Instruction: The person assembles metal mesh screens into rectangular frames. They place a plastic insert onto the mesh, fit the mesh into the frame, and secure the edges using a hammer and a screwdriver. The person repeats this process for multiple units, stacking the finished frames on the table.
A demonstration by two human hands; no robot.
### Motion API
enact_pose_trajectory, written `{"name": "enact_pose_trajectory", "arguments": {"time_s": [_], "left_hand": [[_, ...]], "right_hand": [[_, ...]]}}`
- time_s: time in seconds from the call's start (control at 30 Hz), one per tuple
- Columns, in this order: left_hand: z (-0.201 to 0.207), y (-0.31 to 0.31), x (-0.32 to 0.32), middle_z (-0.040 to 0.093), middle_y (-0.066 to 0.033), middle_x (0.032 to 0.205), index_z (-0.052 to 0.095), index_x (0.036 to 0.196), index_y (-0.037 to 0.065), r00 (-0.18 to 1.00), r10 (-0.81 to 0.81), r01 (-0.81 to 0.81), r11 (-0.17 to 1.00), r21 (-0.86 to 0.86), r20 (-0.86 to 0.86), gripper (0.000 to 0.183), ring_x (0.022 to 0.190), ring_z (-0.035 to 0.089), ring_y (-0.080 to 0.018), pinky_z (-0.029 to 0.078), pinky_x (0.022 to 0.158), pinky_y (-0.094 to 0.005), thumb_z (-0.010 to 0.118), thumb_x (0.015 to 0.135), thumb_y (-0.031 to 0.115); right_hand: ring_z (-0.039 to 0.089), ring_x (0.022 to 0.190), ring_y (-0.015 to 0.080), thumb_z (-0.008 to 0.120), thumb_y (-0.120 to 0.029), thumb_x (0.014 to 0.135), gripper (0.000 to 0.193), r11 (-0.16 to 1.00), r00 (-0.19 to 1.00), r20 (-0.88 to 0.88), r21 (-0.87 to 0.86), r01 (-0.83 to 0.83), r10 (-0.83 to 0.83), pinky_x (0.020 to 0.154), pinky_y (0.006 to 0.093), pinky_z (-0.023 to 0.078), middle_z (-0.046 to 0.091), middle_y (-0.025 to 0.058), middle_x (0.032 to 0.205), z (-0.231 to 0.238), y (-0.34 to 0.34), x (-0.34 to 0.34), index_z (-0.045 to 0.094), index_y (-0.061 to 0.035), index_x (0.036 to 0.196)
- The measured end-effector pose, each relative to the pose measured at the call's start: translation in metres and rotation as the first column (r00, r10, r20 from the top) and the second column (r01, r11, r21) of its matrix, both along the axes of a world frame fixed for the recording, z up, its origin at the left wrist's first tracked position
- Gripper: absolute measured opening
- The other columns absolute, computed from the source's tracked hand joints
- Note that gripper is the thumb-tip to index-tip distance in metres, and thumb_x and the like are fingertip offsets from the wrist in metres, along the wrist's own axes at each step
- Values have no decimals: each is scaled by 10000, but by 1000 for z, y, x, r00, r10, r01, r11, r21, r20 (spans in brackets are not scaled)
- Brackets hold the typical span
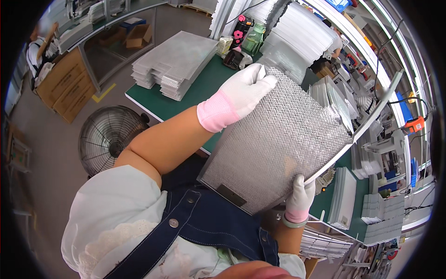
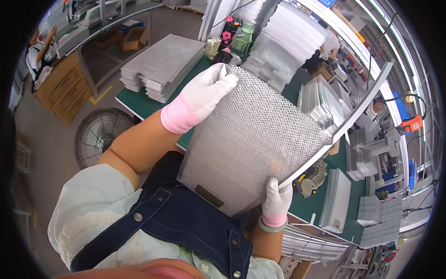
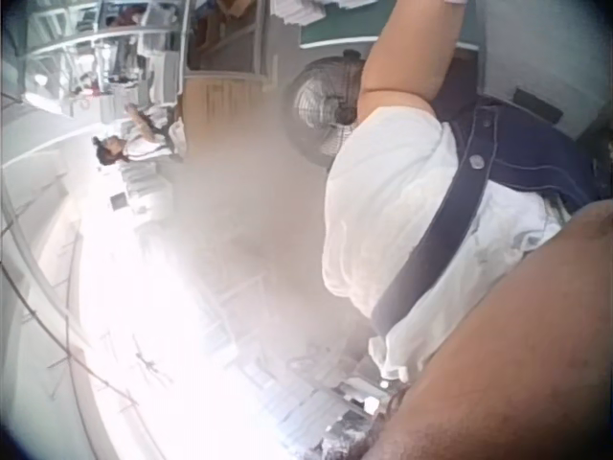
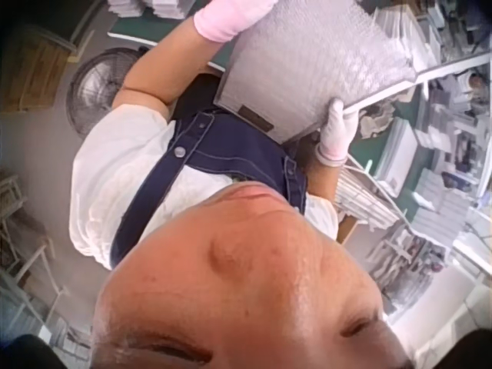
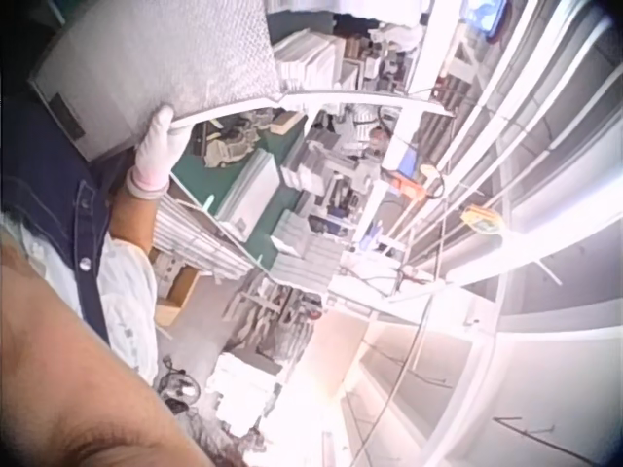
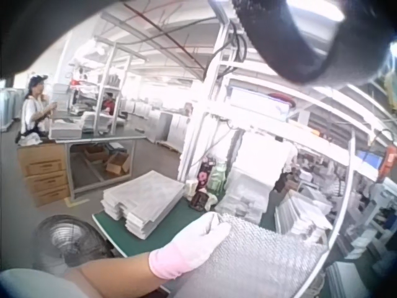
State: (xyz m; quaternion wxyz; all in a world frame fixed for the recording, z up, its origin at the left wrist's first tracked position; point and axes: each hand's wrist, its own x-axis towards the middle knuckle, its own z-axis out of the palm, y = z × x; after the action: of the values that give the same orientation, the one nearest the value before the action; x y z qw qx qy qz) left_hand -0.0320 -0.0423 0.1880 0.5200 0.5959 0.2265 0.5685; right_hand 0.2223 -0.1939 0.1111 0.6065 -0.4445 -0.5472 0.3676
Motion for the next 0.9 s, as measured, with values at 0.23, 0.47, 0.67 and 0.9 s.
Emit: {"name": "enact_pose_trajectory", "arguments": {"time_s": [0.23,0.47,0.67,0.9], "left_hand": [[0,-2,1,447,81,823,545,919,68,956,238,-241,971,4,-172,197,765,380,-15,376,700,-209,556,1013,241],[-28,7,4,492,44,898,547,995,61,985,162,-161,987,20,-63,143,843,452,-60,433,777,-253,499,1030,191],[-26,-6,6,602,-17,1069,558,1192,-4,961,230,-220,973,74,-156,286,952,529,-85,429,878,-264,542,1004,210],[33,-8,16,608,0,1025,567,1141,9,964,-8,-50,976,211,266,230,913,523,-51,420,842,-224,618,964,147]], "right_hand": [[555,1110,176,476,-75,981,365,997,997,-7,1,72,-72,1006,326,407,594,108,1247,-2,-3,-11,494,69,1316],[498,782,42,548,-110,966,334,993,993,51,-36,110,-108,697,232,420,580,-34,923,12,-7,-27,530,42,1262],[567,1031,138,590,-200,964,430,996,989,118,17,92,-93,920,301,454,631,83,1144,3,-4,-29,510,51,1303],[558,871,77,573,-95,938,313,960,988,35,245,135,-148,783,256,477,637,24,1030,47,29,4,551,39,1220]]}}
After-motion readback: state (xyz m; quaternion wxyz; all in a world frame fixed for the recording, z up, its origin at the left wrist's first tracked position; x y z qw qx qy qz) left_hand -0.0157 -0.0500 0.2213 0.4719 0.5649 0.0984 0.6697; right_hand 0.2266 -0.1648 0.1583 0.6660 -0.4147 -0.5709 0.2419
